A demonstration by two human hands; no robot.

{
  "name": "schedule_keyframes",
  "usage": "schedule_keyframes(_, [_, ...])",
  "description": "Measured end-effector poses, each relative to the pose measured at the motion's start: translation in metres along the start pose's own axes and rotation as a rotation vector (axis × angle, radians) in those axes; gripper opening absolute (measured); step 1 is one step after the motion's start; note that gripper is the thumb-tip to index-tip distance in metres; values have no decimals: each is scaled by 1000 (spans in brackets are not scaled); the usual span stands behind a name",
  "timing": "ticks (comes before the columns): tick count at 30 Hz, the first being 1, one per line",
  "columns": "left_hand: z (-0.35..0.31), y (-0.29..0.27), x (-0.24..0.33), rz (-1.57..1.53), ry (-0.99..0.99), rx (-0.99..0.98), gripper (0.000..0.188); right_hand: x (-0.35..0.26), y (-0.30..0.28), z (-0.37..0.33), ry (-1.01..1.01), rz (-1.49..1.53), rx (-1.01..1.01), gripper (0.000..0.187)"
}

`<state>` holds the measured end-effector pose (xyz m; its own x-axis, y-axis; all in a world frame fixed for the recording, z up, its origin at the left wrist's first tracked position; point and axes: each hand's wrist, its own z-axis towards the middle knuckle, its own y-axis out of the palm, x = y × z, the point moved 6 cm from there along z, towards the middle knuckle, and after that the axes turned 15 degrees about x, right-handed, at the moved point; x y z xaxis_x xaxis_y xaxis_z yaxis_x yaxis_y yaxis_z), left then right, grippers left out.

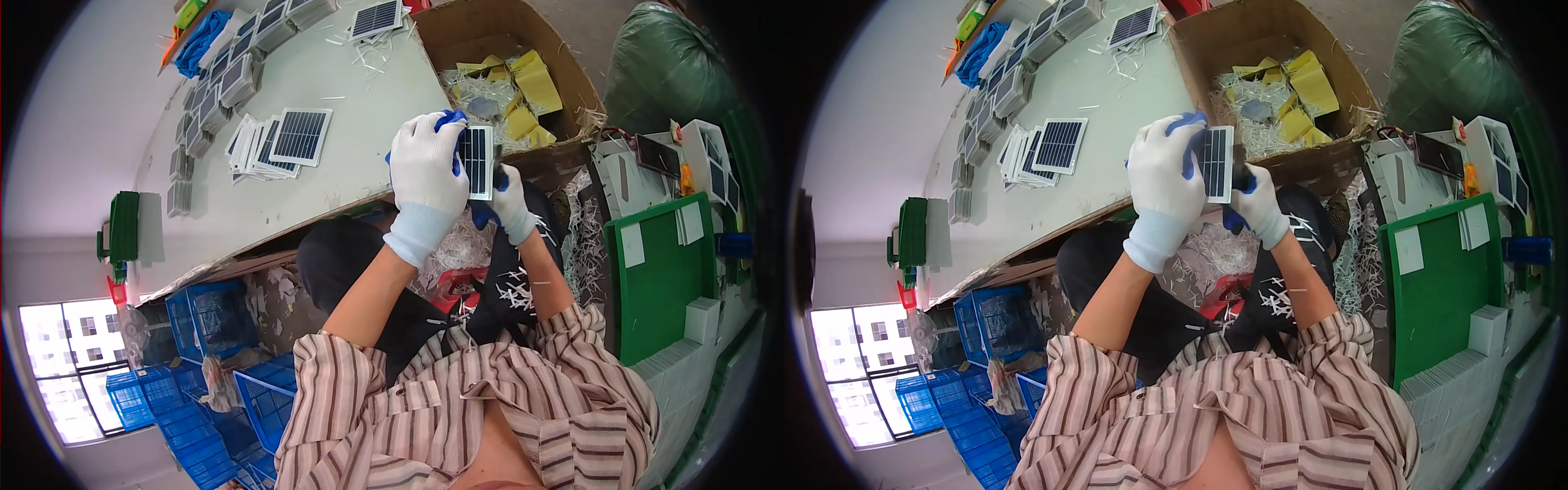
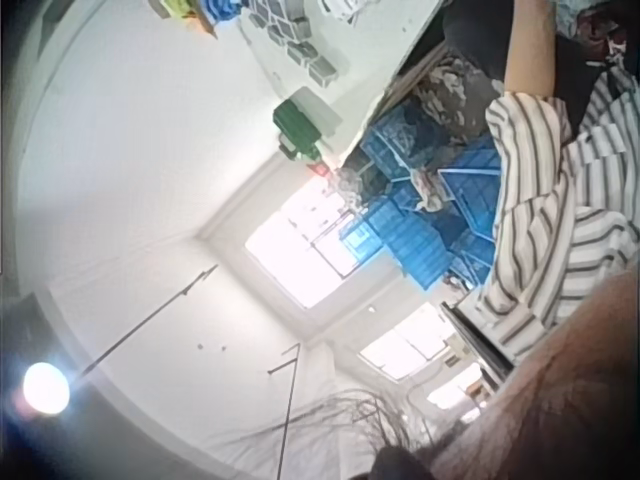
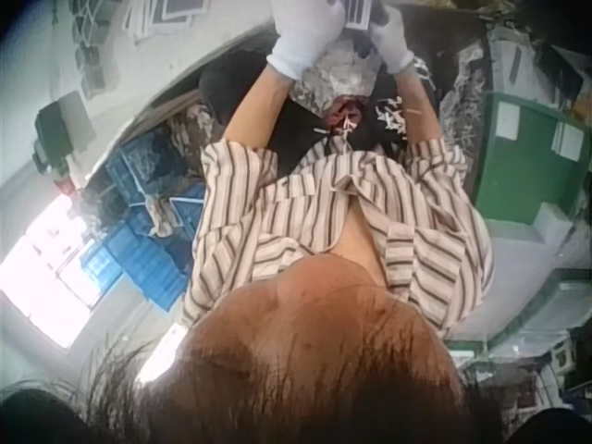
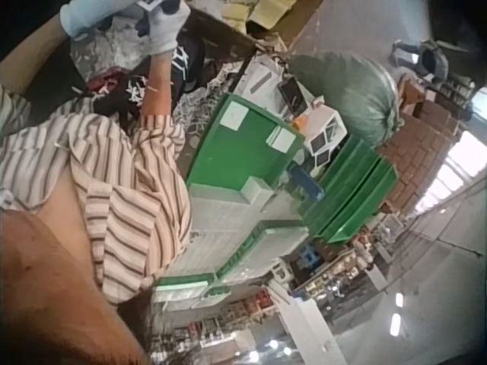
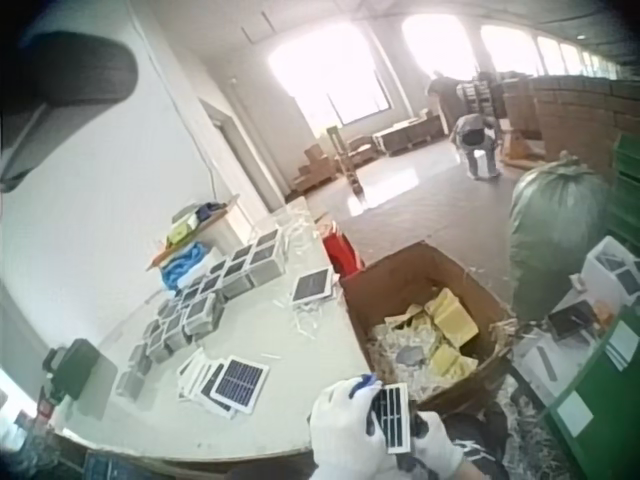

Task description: The person is trimming excess material from the edges of small solar panels using scissors.

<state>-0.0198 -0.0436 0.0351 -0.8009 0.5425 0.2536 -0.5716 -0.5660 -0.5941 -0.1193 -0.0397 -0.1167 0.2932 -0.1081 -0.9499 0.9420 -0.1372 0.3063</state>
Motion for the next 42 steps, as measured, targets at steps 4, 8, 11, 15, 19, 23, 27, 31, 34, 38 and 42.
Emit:
schedule_keyframes(4, [-1,-1,-4,9,-7,6,34,-14,22,-37,149,76,-108,18])
schedule_keyframes(8, [-3,1,-5,14,-17,6,35,-17,39,-84,-76,-257,-403,17])
schedule_keyframes(11, [-2,-1,3,48,-27,13,35,1,8,-62,173,269,176,36])
schedule_keyframes(15, [-3,0,0,115,-16,-24,36,-11,19,-33,-381,-239,412,32])
schedule_keyframes(19, [-1,5,7,139,9,-63,36,71,40,29,-51,434,407,35])
schedule_keyframes(23, [-5,5,0,-29,33,-114,39,38,62,42,435,930,158,35])
schedule_keyframes(27, [-1,-2,-1,-26,-22,-45,52,48,38,47,477,857,-50,32])
schedule_keyframes(31, [-1,-10,-14,58,-17,-176,50,10,2,-5,-87,131,175,25])
schedule_keyframes(34, [-3,-10,-5,20,74,-98,42,12,-1,-4,-11,65,78,22])
schedule_keyframes(38, [-3,-4,-11,-32,60,-115,40,-9,0,-4,84,-4,-84,19])
schedule_keyframes(42, [-1,-3,-11,-60,36,-107,39,-20,-23,-10,-20,-42,27,24])
